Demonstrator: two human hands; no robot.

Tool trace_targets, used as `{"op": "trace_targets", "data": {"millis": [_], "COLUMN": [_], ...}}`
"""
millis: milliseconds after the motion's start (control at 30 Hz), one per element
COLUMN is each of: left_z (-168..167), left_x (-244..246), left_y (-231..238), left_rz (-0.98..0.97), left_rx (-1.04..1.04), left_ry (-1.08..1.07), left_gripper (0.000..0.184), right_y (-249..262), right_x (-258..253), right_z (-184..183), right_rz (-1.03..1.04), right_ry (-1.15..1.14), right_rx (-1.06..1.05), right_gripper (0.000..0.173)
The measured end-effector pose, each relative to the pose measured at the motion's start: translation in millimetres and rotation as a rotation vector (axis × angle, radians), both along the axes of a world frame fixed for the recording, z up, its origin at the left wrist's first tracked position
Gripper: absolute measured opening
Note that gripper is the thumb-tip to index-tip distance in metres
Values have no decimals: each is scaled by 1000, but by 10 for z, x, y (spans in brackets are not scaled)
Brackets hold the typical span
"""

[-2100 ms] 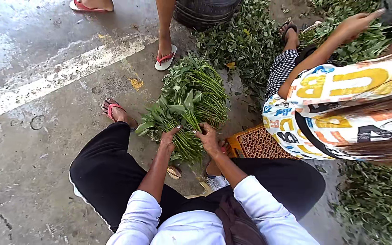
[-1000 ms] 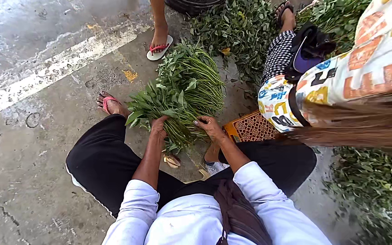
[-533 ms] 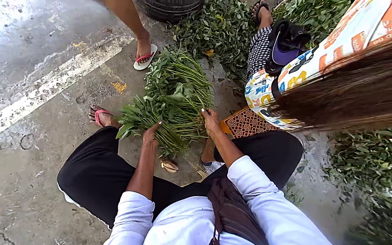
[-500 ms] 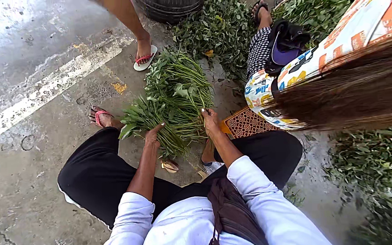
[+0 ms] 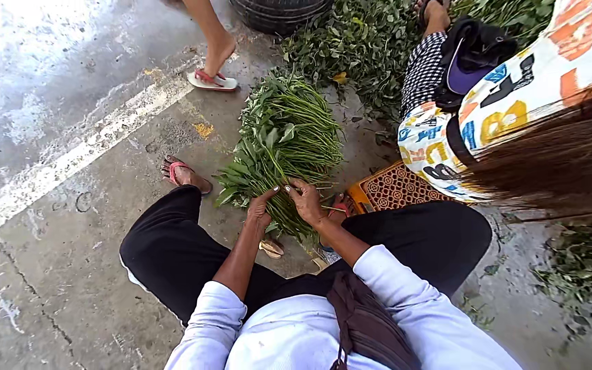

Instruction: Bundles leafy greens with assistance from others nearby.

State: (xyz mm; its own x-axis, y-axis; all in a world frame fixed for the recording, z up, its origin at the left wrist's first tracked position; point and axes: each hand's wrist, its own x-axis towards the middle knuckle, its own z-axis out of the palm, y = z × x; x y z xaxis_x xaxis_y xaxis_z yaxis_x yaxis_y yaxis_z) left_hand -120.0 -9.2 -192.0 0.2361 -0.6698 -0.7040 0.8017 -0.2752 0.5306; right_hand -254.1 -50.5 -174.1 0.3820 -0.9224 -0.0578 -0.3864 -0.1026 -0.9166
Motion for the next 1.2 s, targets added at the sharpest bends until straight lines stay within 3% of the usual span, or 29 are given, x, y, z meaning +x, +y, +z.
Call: {"op": "trace_targets", "data": {"millis": [100,200,367,533,667,867,967,1200], "left_z": [15,13,25,10,106,52,111,146], "left_x": [10,18,70,99,132,222,203,243], "left_y": [-8,0,-9,1,43,51,67,104], "left_rz": [3,2,52,56,14,-69,-52,-75], "left_rx": [15,24,32,16,-36,-205,-256,-385], "left_ry": [-10,-28,-40,-37,-69,-123,-165,-197], "left_gripper": [44,46,48,46,45,39,40,39], "right_y": [38,55,65,53,12,-159,-190,-285], "right_x": [26,31,12,-32,-49,-69,-43,-46], "right_z": [2,11,-9,-26,69,-123,-81,25], "right_rz": [49,41,7,78,100,79,24,152], "right_ry": [133,173,66,-13,-112,-325,-303,-289], "right_rx": [-96,-48,64,52,169,337,396,356], "right_gripper": [30,34,41,32,33,22,15,16]}}
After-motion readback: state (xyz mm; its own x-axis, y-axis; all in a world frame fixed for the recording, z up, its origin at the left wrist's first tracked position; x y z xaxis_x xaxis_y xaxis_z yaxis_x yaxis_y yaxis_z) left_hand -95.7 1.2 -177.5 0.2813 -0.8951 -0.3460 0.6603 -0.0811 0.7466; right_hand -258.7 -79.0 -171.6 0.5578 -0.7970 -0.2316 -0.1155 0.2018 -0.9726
